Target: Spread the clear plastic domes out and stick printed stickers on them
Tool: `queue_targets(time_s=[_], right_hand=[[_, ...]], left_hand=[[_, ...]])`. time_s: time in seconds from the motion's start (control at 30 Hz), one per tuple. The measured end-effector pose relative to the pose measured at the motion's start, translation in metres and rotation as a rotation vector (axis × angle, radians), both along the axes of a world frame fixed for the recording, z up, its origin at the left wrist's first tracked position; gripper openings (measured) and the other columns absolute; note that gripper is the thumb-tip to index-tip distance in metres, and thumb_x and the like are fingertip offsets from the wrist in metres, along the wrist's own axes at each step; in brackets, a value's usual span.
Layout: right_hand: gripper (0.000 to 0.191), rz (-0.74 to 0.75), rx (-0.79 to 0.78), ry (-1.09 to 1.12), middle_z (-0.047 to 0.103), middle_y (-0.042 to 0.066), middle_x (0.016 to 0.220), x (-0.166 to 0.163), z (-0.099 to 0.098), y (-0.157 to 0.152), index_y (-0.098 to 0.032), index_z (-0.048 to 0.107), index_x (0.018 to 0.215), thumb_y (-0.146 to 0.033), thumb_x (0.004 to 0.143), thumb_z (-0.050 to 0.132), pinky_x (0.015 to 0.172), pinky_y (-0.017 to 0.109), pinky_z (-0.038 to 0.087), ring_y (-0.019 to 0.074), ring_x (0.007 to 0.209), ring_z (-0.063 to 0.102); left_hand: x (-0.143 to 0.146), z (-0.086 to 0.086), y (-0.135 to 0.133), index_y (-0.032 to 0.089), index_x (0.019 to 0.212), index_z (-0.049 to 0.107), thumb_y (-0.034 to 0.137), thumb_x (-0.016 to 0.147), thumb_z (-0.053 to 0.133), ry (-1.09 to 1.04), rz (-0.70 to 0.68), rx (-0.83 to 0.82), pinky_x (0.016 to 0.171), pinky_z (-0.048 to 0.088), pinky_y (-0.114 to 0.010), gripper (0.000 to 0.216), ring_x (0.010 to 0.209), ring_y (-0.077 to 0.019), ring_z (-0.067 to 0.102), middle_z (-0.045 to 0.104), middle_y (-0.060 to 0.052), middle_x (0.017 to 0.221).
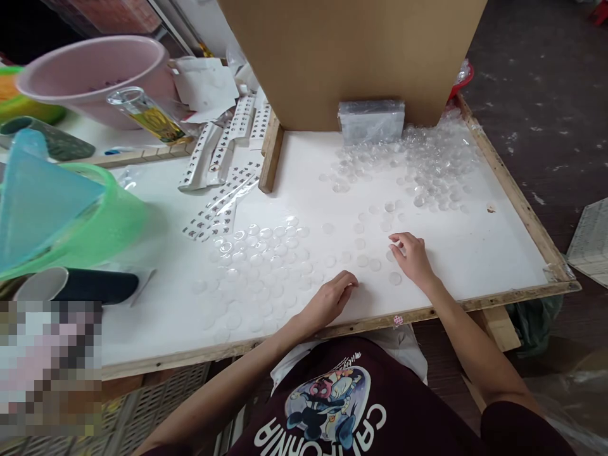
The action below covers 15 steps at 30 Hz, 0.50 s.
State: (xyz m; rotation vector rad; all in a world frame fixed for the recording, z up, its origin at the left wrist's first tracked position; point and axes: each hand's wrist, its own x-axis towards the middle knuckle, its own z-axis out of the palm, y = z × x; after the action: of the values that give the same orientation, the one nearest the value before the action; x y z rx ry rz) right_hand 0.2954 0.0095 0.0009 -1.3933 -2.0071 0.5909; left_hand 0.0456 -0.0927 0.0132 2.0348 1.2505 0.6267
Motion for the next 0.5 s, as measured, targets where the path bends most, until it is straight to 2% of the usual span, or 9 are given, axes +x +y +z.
queue_targets(time_s=[0.1,0.2,0.37,0.5], right_hand=[[0.02,-0.03,-0.026,0.034,0.071,0.008,0.103,0.015,-0.002,-0.003,-0.022,0.066,0.105,-0.032,0.093,0.054,0.08,0.041,0.051,0.0211,0.077,0.064],[0.021,0.022,-0.032,-0.001,0.068,0.009,0.105,0.019,-0.003,-0.013,-0.023,0.066,0.11,-0.032,0.092,0.057,0.083,0.042,0.053,0.0232,0.084,0.065],[0.023,0.1,0.032,-0.202,0.064,0.011,0.115,0.01,-0.006,-0.025,-0.025,0.066,0.115,-0.029,0.093,0.062,0.092,0.047,0.047,0.0312,0.111,0.06],[0.02,0.124,0.043,-0.287,0.065,0.011,0.11,0.006,-0.005,-0.025,-0.024,0.068,0.112,-0.028,0.097,0.056,0.089,0.045,0.044,0.0305,0.106,0.06]], left_hand=[[-0.001,0.002,0.003,0.021,0.105,0.052,0.015,0.099,0.038,-0.04,0.05,-0.096,0.069,0.049,-0.028,0.016,0.072,-0.0163,0.062,0.067,-0.002,0.088],[-0.001,0.001,0.006,0.021,0.104,0.052,0.016,0.098,0.041,-0.055,0.106,-0.118,0.067,0.047,-0.028,0.013,0.069,-0.0159,0.061,0.066,-0.001,0.084],[0.001,-0.001,0.008,0.021,0.099,0.057,0.013,0.095,0.043,-0.063,0.145,-0.07,0.066,0.047,-0.026,0.016,0.067,-0.0136,0.058,0.065,-0.002,0.091],[0.003,-0.001,0.006,0.02,0.106,0.058,0.013,0.097,0.044,-0.037,0.099,-0.004,0.068,0.051,-0.027,0.018,0.071,-0.0134,0.059,0.063,-0.006,0.105]])
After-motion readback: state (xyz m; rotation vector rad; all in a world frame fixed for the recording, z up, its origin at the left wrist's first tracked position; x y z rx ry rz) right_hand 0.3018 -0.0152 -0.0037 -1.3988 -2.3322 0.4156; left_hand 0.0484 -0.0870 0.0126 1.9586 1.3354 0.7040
